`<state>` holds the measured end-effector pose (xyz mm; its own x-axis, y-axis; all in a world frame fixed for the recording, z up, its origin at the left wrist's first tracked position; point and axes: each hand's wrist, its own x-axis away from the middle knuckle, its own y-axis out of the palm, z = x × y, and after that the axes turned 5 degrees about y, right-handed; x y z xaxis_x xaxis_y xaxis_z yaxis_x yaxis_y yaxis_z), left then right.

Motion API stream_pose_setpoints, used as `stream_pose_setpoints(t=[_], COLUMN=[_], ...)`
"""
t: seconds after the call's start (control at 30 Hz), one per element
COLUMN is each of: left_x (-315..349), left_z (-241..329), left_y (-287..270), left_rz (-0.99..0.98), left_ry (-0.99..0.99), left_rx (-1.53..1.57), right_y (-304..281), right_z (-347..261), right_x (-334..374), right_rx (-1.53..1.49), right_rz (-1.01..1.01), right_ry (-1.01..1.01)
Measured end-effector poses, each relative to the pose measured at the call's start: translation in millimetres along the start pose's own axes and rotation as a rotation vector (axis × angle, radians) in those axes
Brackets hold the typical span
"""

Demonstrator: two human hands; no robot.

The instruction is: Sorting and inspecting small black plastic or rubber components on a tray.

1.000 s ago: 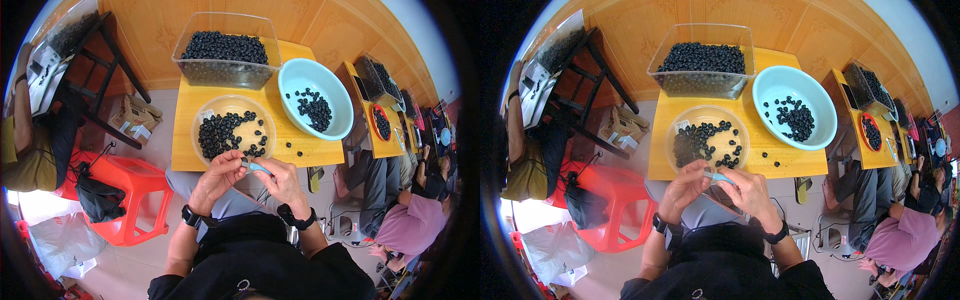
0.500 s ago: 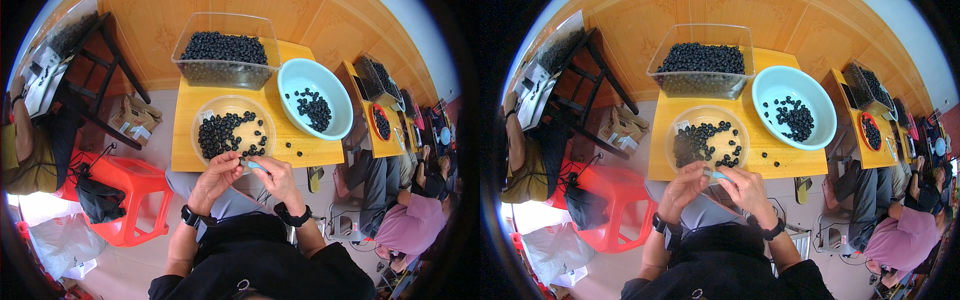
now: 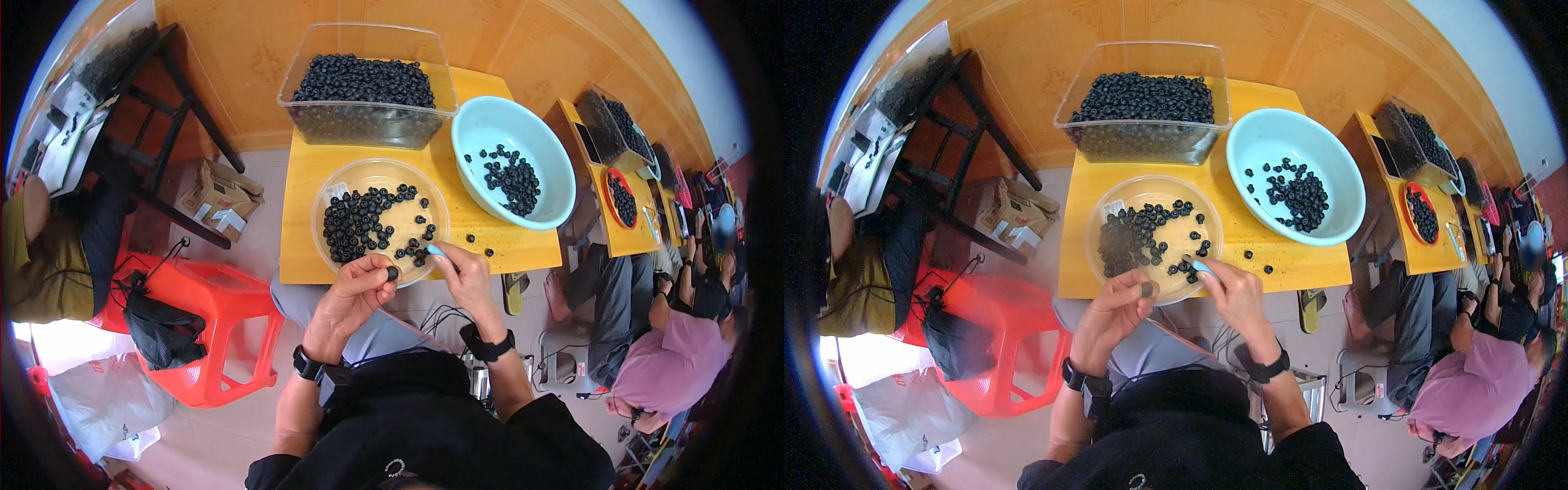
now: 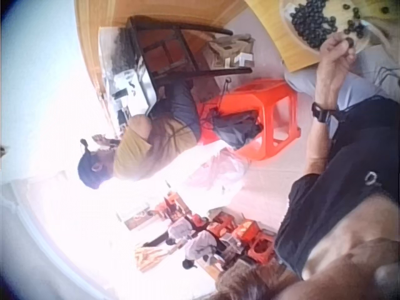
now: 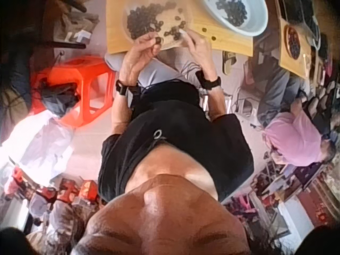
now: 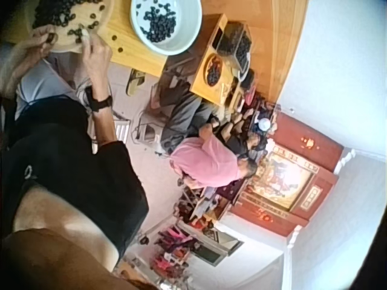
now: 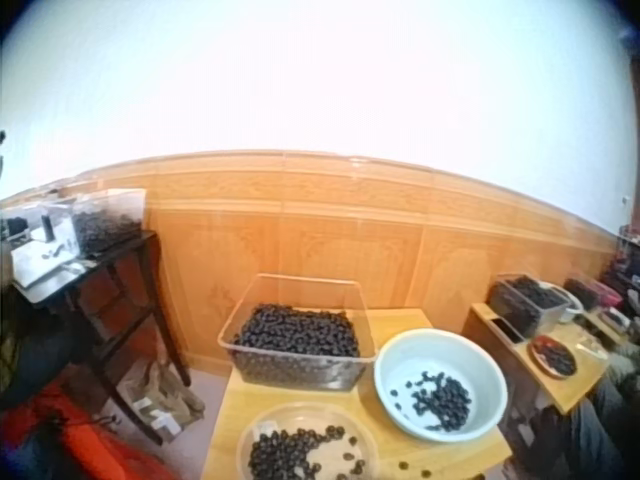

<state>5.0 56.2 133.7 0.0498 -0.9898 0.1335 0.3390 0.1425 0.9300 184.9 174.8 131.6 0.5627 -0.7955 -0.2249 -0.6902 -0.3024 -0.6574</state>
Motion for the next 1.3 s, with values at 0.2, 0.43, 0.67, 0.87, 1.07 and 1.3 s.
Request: stream_pose_setpoints(t=[0.2,0.43,0.67,0.87,1.07,1.3], left_x=[-4,-8,-9,-9,-15,-46], left_z=[0,-8,-7,-8,-13,-15], left_y=[1,-7,2,-12,-8,-9], left_rz=[0.075,0.061,0.134,0.237,0.259,0.224], left_ry=[0.0,-0.019,-0.012,0.108,0.147,0.41], left_rx=[-0.03,-0.261,-0.462,-0.534,-0.705,-1.604], right_y=[-15,-4,-33,-89,-42,2], right_z=[-34,-58,-32,-8,7,5], right_x=[-2,3,-16,-64,-32,-1], right_rx=[-0.193,-0.351,-0.114,0.182,0.183,0.043], right_rz=[-0.064,-0.243,-0.073,0.48,0.239,0.125], right_ry=[0.091,-0.028,0.068,-0.011,0.082,0.266])
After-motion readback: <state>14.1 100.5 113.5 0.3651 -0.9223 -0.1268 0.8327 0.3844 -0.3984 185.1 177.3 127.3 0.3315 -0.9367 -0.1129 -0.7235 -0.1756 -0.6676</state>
